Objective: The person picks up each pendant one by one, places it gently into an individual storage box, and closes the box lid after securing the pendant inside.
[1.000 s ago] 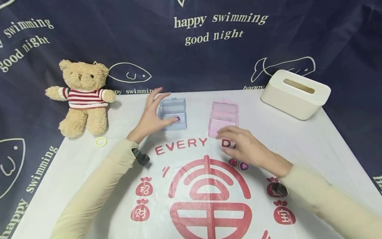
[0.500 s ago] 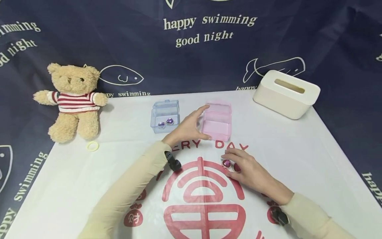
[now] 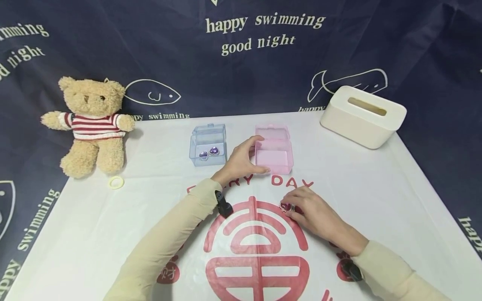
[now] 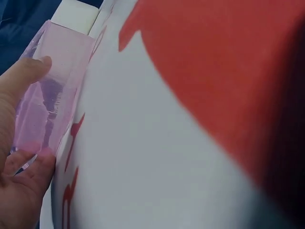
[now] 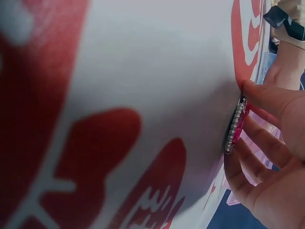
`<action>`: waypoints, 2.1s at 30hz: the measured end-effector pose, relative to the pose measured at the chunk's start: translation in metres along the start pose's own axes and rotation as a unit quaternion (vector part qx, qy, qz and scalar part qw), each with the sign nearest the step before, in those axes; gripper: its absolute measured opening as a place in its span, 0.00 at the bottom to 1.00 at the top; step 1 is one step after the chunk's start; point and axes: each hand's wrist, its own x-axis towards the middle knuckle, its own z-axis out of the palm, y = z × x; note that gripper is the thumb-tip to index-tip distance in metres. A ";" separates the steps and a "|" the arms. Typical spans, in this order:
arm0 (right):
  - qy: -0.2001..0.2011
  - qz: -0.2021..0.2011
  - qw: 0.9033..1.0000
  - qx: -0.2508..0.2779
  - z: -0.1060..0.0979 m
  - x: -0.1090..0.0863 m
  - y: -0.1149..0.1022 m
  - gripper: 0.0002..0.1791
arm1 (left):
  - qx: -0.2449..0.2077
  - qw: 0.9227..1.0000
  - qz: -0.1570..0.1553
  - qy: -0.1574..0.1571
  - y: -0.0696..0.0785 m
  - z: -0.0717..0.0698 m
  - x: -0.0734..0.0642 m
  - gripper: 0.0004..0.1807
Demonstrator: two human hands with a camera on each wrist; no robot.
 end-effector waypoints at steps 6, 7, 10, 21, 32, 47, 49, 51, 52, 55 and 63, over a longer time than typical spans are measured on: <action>-0.002 0.002 1.000 0.000 0.001 0.001 0.001 0.15 | -0.022 1.000 0.002 0.008 -0.001 0.000 0.001 0.49; 0.000 0.003 1.000 0.001 0.002 0.001 0.001 0.15 | -0.028 1.000 0.001 0.007 -0.001 -0.001 0.000 0.49; 0.003 0.004 1.000 0.004 0.003 0.000 0.002 0.15 | -0.038 0.999 -0.005 0.002 -0.002 -0.001 0.000 0.49; 0.063 0.017 0.998 0.015 -0.016 0.014 0.001 0.21 | -0.037 0.999 -0.017 -0.009 -0.002 0.000 0.004 0.49; 0.123 0.045 0.991 0.018 -0.045 0.052 0.011 0.18 | -0.056 0.998 -0.016 -0.005 -0.001 0.001 0.003 0.48; 0.068 0.029 0.997 0.027 -0.028 0.104 0.041 0.11 | -0.043 0.999 -0.013 -0.015 -0.002 -0.001 0.003 0.48; 0.060 0.034 0.997 0.030 -0.024 0.110 0.044 0.11 | -0.042 0.999 -0.012 -0.015 -0.002 -0.001 0.003 0.48; 0.047 0.041 0.998 0.032 -0.021 0.117 0.047 0.11 | -0.041 0.999 -0.010 -0.014 -0.002 -0.001 0.003 0.48; 0.039 0.045 0.998 0.035 -0.019 0.120 0.048 0.10 | -0.040 0.999 -0.009 -0.013 -0.002 -0.001 0.003 0.48; 0.004 0.059 0.998 0.036 -0.015 0.129 0.048 0.10 | -0.036 0.999 -0.005 -0.007 -0.001 -0.001 0.003 0.49; -0.071 0.073 0.995 0.021 -0.006 0.145 0.047 0.09 | -0.031 0.999 -0.008 -0.006 -0.002 -0.001 0.003 0.48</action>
